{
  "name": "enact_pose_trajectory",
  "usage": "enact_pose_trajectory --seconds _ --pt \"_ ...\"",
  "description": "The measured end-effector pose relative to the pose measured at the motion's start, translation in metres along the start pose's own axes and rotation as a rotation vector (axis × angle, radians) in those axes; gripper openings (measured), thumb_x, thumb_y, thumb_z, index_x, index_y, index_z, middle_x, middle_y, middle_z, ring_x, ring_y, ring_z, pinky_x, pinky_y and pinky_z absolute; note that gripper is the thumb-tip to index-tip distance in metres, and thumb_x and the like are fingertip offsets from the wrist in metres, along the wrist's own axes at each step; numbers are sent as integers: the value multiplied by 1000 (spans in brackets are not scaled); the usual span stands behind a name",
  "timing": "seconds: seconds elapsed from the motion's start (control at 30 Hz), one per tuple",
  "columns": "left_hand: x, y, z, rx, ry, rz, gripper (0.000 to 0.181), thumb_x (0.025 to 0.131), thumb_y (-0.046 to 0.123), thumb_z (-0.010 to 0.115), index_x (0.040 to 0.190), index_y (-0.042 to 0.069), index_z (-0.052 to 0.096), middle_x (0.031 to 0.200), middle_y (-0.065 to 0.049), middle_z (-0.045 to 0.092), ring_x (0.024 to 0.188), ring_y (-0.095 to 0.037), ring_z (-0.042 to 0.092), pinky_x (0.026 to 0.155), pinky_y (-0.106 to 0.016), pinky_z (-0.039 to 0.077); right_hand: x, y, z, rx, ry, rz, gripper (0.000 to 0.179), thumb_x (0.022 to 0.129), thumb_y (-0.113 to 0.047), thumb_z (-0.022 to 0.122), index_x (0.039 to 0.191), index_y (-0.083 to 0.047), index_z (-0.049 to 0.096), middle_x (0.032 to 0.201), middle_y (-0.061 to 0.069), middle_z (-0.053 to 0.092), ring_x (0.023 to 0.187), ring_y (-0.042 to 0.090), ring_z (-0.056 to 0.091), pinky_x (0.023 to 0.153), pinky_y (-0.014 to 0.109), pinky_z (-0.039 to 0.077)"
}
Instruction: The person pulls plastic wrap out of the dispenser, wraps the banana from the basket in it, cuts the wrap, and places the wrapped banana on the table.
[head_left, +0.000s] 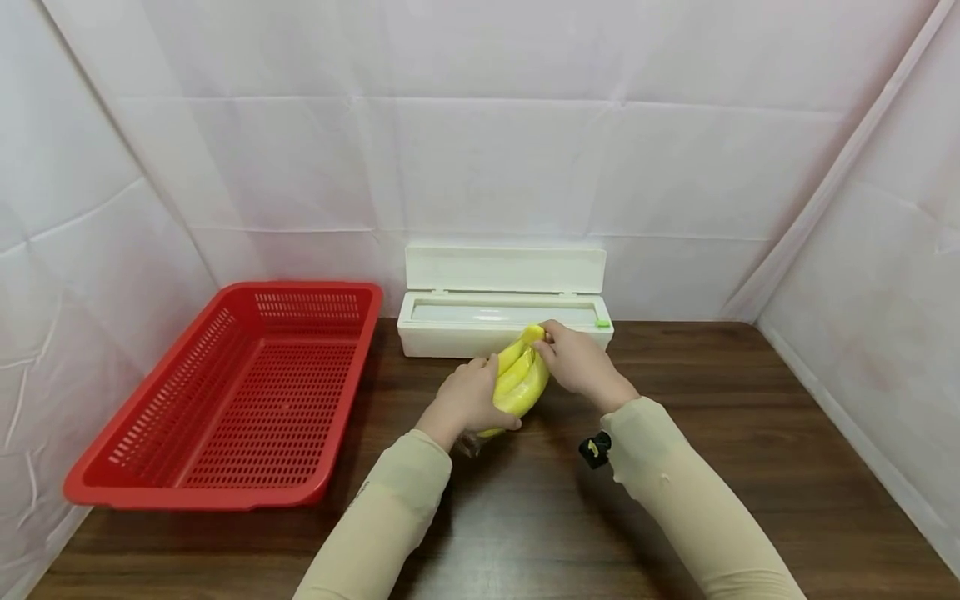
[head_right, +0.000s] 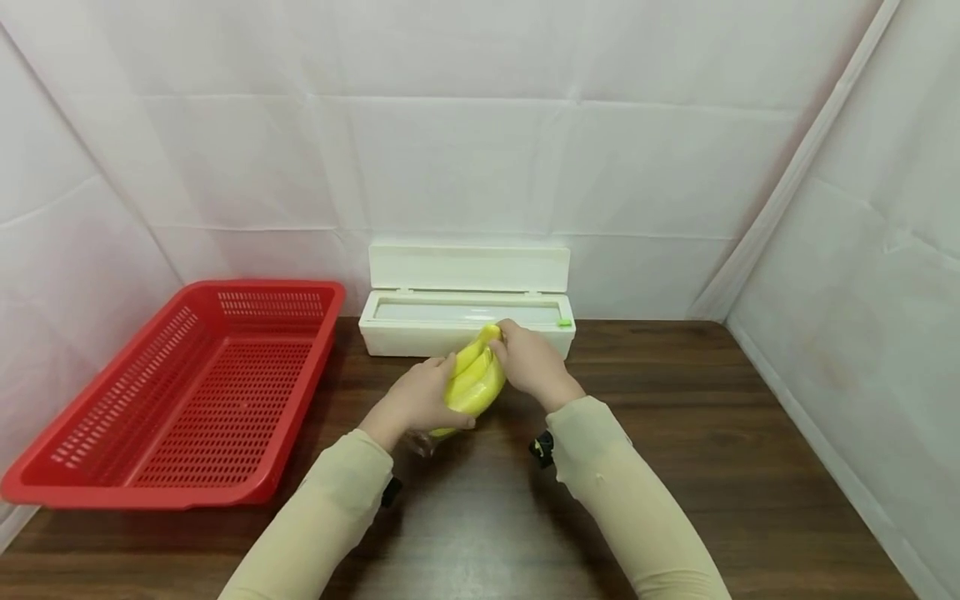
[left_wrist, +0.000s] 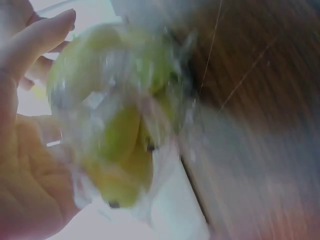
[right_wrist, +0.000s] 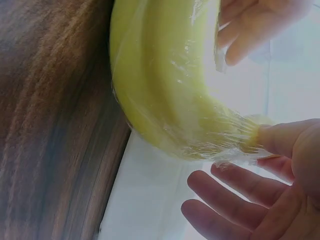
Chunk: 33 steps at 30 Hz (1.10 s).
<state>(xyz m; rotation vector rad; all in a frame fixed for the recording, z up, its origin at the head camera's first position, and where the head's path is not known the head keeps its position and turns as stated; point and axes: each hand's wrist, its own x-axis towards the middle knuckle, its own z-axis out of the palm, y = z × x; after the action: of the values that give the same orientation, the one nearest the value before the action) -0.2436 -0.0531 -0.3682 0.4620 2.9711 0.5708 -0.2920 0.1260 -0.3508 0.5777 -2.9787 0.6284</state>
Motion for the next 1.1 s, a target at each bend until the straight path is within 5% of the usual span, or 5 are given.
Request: enact_pose_trajectory --seconds 0.2,0.53,0.77,0.93,1.1 --pt "-5 -3 -7 -6 -18 29 86 71 46 76 134 -3 45 108 -14 60 94 -25 57 85 -38 48 8 2 4 23 -9 -15 37 100 -25 44 132 -7 48 117 15 63 86 21 59 76 37 49" --pt "-16 8 1 49 6 -35 88 74 56 71 136 -1 44 110 -15 57 97 -30 53 77 -41 50 17 -3 4 45 -70 4 39 101 -27 42 136 -10 45 121 15 61 97 23 61 82 39 50" --pt "-20 18 9 114 84 -59 70 72 60 70 114 6 57 114 -21 56 87 -30 56 66 -40 51 20 -7 3 53 -97 4 38 101 -25 41 136 -12 44 119 16 62 93 22 63 81 39 52" --pt "-24 24 14 165 151 -3 57 76 58 68 105 9 62 130 -18 48 73 -29 60 56 -38 51 22 -9 3 71 -117 -8 37 101 -25 41 136 -12 44 116 14 64 93 22 63 83 39 51" --pt "-26 27 17 272 158 69 45 85 56 60 105 16 62 101 -7 56 69 -31 59 57 -39 52 26 -8 4 70 -130 1 38 101 -27 40 137 -14 43 117 14 63 95 21 63 83 38 52"
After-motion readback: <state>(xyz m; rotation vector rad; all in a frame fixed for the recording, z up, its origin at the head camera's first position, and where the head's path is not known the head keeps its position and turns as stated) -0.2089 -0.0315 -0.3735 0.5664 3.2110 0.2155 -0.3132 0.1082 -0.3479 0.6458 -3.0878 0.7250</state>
